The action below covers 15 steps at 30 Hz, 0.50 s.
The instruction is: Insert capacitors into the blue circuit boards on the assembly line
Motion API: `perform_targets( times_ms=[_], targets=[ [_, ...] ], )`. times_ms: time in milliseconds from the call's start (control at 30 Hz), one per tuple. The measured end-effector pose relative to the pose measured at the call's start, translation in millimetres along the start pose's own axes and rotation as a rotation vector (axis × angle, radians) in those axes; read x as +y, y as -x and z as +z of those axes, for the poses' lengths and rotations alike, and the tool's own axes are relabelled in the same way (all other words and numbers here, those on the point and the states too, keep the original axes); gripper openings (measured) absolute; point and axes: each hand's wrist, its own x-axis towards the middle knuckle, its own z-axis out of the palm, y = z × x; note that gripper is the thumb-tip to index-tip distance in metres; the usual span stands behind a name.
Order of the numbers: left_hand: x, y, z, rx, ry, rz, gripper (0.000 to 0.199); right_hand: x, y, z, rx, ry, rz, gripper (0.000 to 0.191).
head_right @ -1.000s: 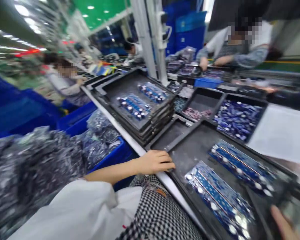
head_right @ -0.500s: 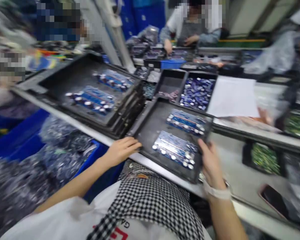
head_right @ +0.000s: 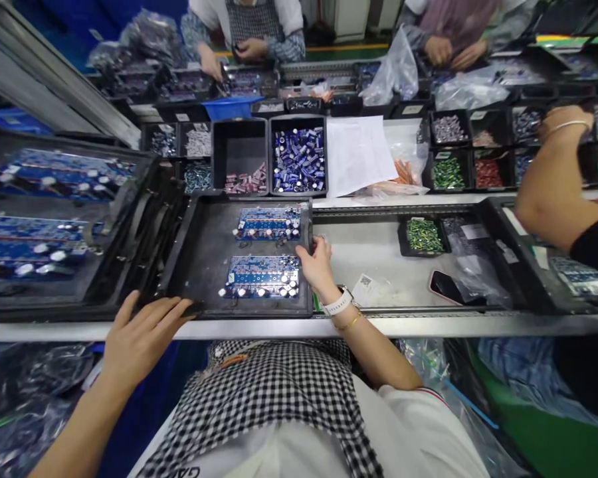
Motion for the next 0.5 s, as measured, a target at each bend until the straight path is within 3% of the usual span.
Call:
perform_targets(
  times_ms=[267, 500],
  targets=[
    [-3.9, -4.1, 0.4, -0.004, 0.024, 0.003, 0.028, -35.3, -10.2, -36.2, -0.171, 0.405, -0.085, 0.027],
    [0.1, -1.2, 1.9, 0.004, 0.046, -0.051, 0.032, -69.7, -15.6, -46.4, -0.239, 0.861, -0.263, 0.043]
  ],
)
